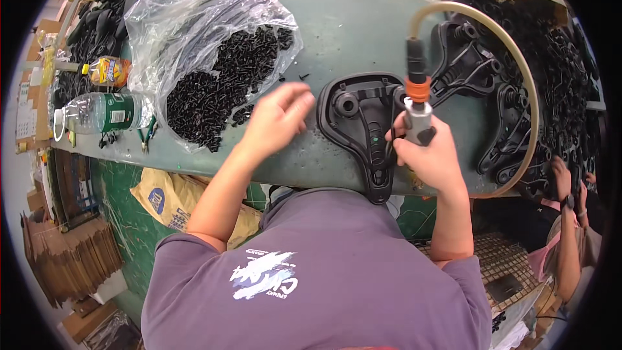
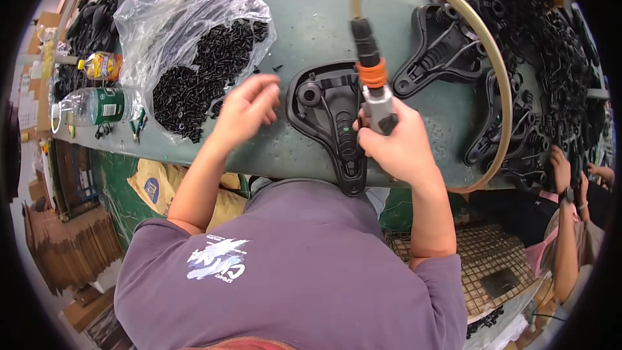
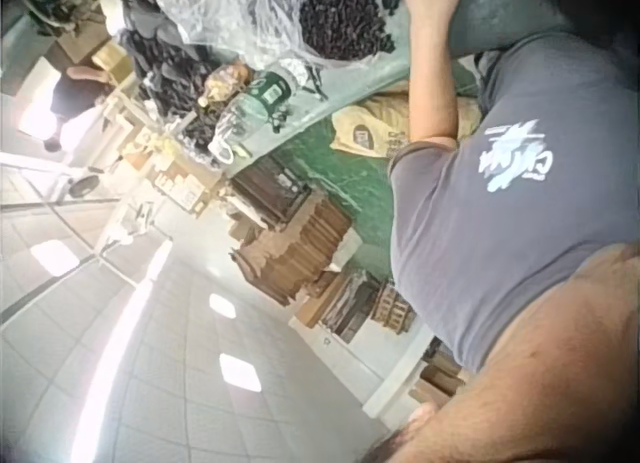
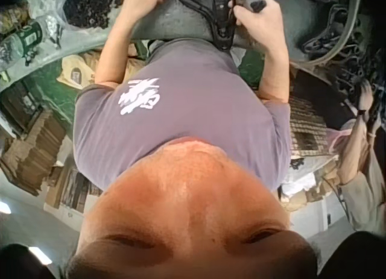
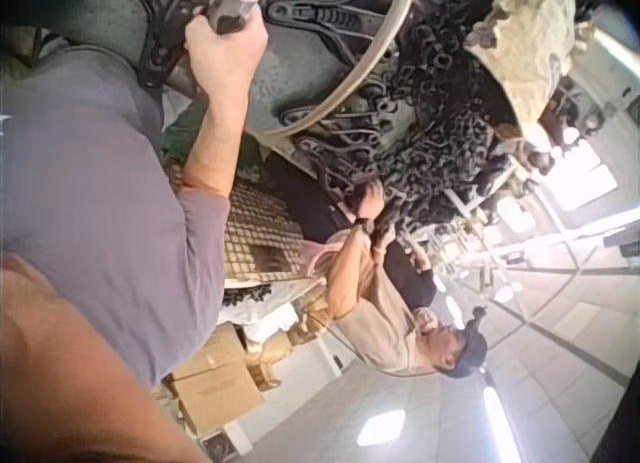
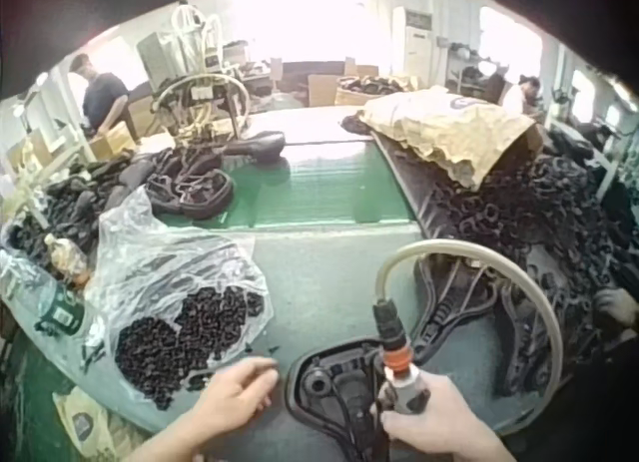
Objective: The person assembles bicycle saddles by taking screws from a pile and driving them into the saddle bases using a pneumatic screwdriver.
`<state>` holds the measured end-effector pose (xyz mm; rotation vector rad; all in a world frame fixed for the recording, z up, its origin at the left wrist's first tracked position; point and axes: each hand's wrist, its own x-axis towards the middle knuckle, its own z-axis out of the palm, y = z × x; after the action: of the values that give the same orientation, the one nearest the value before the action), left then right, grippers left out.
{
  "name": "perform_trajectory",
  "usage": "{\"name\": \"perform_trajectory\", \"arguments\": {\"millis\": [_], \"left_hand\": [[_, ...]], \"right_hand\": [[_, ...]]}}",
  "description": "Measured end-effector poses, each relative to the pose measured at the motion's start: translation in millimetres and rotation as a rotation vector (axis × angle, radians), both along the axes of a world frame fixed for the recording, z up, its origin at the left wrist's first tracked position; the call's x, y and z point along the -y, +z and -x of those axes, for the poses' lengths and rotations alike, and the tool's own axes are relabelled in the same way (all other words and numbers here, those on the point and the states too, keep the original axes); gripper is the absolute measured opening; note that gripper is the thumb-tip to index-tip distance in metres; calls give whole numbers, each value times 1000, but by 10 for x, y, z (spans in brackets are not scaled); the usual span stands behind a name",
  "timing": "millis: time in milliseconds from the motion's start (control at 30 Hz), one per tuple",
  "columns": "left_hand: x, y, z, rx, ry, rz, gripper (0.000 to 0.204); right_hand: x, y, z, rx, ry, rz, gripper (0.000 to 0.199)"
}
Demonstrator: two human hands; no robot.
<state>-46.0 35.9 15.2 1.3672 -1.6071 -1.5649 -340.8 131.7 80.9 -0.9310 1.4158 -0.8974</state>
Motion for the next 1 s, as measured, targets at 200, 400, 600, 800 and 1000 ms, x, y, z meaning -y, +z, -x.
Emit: {"name": "perform_trajectory", "arguments": {"millis": [200, 400, 600, 800, 1000], "left_hand": [[644, -183, -195, 560, -332, 1007, 18], [525, -110, -37, -42, -93, 715, 7], [-415, 313, 261, -942, -172, -295, 23], [-643, 191, 431, -1085, -200, -388, 21], [-611, 149, 449, -780, -315, 139, 20]], "right_hand": [[-274, 330, 233, 74, -162, 383, 39], [-328, 666, -120, 436, -122, 1037, 36], [-144, 729, -227, 487, 124, 1115, 42], [-157, 638, -307, 442, 106, 1140, 40], [-243, 585, -245, 393, 88, 1040, 43]]}}
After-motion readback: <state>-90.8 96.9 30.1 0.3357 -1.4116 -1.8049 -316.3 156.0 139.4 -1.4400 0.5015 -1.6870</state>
